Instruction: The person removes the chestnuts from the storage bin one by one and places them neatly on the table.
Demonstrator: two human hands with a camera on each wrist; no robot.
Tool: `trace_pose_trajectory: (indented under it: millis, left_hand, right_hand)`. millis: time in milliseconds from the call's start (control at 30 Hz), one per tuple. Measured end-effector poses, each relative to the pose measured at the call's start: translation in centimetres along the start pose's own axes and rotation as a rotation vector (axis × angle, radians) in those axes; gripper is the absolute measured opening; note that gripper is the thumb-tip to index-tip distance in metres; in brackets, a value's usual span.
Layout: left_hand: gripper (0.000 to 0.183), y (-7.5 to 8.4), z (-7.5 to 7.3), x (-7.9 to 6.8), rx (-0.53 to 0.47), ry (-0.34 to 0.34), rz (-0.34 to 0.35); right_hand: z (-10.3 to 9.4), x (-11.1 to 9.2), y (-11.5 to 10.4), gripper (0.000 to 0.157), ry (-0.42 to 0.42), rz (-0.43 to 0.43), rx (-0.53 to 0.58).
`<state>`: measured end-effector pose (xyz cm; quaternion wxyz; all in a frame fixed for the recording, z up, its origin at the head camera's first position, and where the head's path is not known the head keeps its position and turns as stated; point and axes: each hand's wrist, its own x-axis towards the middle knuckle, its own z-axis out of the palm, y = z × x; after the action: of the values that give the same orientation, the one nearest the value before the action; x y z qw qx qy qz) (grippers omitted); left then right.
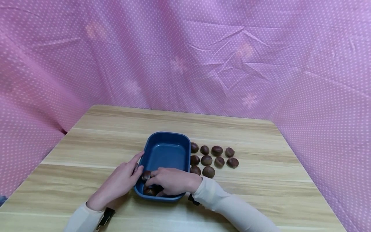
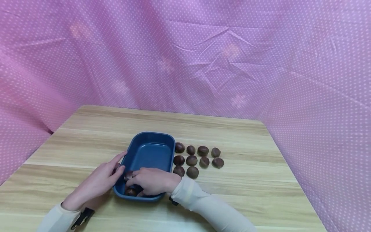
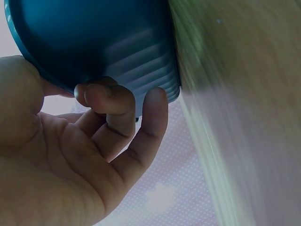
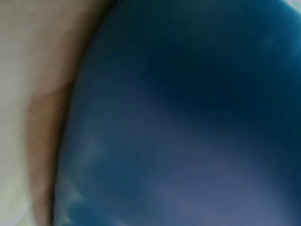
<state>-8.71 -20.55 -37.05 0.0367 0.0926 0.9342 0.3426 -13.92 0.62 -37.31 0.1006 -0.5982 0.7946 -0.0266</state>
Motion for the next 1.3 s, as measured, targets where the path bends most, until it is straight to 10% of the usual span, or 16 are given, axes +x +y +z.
trace_pose_trajectory:
  millis: [633,1300]
  left_hand:
    - [0.055,0.0,-0.1,0.4,-0.001,-0.005,0.001]
    - [0.055,0.0,-0.2,0.5,-0.008,0.007,-0.014]
  right_hand:
    - [-2.6,-2.4,1.0,0.045,0.112,-0.006,0.046]
    - [-4.9,-14.1,4.4,0.041,0.371,0.207,0.12]
